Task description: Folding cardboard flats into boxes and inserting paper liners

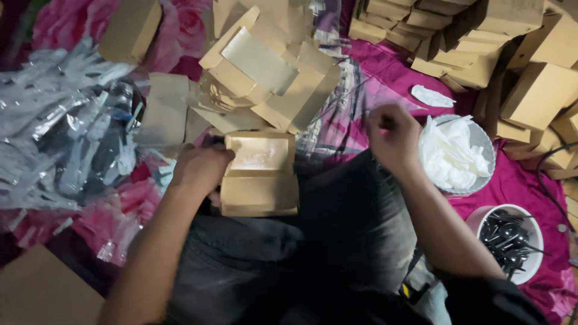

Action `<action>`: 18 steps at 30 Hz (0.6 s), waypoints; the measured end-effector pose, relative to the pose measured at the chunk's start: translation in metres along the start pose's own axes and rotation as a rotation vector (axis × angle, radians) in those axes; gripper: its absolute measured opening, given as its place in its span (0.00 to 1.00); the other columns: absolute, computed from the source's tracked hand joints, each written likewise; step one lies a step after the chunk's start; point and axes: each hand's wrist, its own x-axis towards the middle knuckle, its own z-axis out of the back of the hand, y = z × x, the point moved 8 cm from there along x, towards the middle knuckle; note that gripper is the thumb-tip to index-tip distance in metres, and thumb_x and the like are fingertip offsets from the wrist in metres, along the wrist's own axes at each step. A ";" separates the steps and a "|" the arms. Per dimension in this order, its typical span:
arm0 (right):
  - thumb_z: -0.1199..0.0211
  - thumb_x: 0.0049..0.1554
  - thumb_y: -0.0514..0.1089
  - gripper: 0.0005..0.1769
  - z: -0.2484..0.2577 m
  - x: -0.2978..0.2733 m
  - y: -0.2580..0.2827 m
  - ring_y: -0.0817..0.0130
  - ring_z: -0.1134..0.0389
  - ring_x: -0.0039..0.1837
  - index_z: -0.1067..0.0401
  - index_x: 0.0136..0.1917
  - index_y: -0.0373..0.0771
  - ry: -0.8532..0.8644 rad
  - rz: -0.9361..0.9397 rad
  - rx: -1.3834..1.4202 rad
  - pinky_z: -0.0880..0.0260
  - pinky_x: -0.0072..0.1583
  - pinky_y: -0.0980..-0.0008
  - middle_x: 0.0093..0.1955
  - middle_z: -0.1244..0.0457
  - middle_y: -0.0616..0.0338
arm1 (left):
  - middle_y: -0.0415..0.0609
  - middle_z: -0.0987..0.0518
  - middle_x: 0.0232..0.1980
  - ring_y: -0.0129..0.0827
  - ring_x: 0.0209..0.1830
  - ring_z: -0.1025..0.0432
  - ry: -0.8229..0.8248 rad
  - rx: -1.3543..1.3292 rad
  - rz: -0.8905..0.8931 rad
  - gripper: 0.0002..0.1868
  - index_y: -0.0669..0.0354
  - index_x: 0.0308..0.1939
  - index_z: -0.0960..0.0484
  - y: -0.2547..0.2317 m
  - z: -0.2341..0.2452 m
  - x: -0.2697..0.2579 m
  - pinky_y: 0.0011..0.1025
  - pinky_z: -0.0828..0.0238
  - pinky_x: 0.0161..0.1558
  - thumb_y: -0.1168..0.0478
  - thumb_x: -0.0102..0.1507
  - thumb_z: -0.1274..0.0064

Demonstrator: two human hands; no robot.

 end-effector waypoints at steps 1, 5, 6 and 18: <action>0.28 0.51 0.40 0.09 -0.034 0.017 -0.011 0.53 0.30 0.46 0.22 0.46 0.47 0.039 -0.030 0.020 0.30 0.51 0.60 0.43 0.33 0.58 | 0.29 0.20 0.53 0.38 0.48 0.20 -0.031 -0.059 0.088 0.19 0.23 0.51 0.21 0.016 -0.002 0.007 0.50 0.28 0.39 0.54 0.58 0.48; 0.15 0.41 0.54 0.27 -0.225 0.041 -0.118 0.65 0.28 0.31 0.23 0.47 0.39 0.342 -0.606 0.483 0.32 0.34 0.70 0.31 0.32 0.52 | 0.47 0.18 0.48 0.48 0.45 0.20 -0.372 -0.393 0.272 0.18 0.44 0.59 0.19 0.023 0.109 -0.021 0.49 0.23 0.43 0.61 0.67 0.55; 0.15 0.41 0.54 0.27 -0.236 0.052 -0.101 0.65 0.28 0.31 0.23 0.47 0.39 0.338 -0.602 0.472 0.32 0.34 0.70 0.31 0.32 0.52 | 0.47 0.18 0.48 0.48 0.45 0.20 -0.381 -0.400 0.267 0.18 0.44 0.59 0.19 0.028 0.087 -0.016 0.49 0.23 0.43 0.61 0.67 0.55; 0.20 0.39 0.66 0.45 -0.314 0.064 -0.081 0.46 0.25 0.45 0.43 0.53 0.39 0.166 -0.516 -0.301 0.24 0.48 0.57 0.44 0.34 0.43 | 0.60 0.20 0.58 0.60 0.58 0.25 -0.234 -0.649 0.312 0.22 0.43 0.62 0.22 0.074 0.033 0.023 0.57 0.25 0.56 0.49 0.64 0.55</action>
